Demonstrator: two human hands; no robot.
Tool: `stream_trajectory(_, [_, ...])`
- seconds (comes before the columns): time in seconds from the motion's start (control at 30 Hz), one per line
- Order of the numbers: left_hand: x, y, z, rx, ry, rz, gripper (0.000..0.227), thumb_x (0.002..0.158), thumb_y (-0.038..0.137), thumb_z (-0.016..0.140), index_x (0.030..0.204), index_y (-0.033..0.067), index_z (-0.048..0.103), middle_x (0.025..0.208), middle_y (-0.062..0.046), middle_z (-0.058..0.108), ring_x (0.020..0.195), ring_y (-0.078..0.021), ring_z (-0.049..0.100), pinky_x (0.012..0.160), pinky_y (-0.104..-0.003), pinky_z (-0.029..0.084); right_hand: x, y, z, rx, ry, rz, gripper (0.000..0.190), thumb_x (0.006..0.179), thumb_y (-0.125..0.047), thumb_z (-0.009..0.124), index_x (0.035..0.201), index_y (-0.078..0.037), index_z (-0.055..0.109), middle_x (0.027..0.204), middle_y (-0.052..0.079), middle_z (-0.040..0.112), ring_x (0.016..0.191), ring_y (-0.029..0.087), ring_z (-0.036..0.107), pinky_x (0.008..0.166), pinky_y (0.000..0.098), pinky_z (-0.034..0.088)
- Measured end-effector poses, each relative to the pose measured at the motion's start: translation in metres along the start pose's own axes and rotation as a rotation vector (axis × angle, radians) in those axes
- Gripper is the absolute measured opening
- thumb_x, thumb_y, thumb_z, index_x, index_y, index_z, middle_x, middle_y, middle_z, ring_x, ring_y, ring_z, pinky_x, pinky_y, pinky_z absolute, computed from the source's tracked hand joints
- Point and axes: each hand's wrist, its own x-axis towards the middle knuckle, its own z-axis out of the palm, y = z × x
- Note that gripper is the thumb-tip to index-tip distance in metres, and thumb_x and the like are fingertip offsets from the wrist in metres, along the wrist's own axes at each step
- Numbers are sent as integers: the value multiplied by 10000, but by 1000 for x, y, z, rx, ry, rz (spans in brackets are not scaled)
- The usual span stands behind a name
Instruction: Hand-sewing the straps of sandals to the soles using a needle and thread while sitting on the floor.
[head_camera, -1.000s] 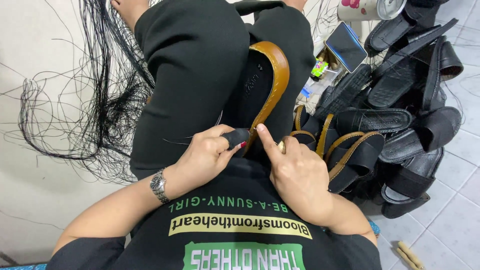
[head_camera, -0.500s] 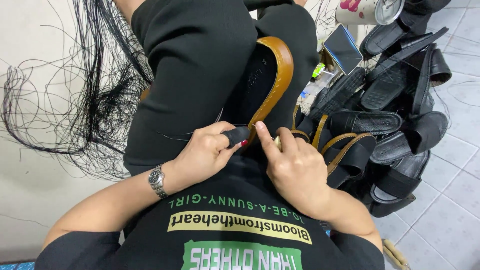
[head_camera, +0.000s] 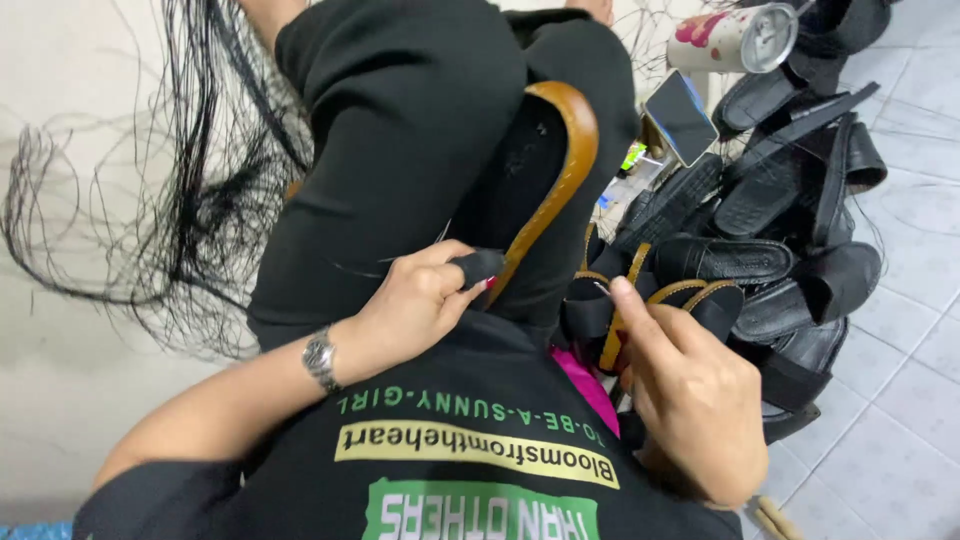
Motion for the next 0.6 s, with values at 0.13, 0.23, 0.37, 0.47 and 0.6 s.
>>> stream_trajectory(0.13, [1,2,-2,-10,-28,-18,125,853,-28,670,965,-52,720,1002,-99,701,587,-191,624,530,-289,498,24,5,37,68,107,-224,583,819,-46,679,1393,-89,585,997,78,614,752,225,599,641,338,492])
stream_trajectory(0.23, [1,3,-3,-1,2,-19,197,925,50,682,761,-47,734,906,-146,721,770,-325,727,563,-283,558,32,14,64,-44,169,-208,523,959,-126,478,1448,-277,585,886,48,636,647,217,642,572,324,537])
stream_trajectory(0.37, [1,-1,-1,-21,-6,-21,195,926,52,679,765,-44,733,911,-143,717,764,-336,722,555,-283,552,37,15,63,-54,171,-199,503,965,-139,468,1424,-293,604,863,49,630,611,223,633,546,326,530])
stream_trajectory(0.47, [1,-1,0,-18,-9,-20,186,926,44,680,770,-41,735,901,-136,713,758,-327,722,551,-278,552,38,10,58,-77,159,-194,513,957,-143,470,1422,-308,610,831,37,624,585,209,630,528,305,523])
stream_trajectory(0.6, [0,-2,2,-3,-14,-9,181,925,52,676,772,-24,739,908,-119,710,761,-312,720,555,-269,556,36,1,51,-138,168,-165,520,925,-113,461,1384,-264,653,831,71,651,570,201,648,505,284,514])
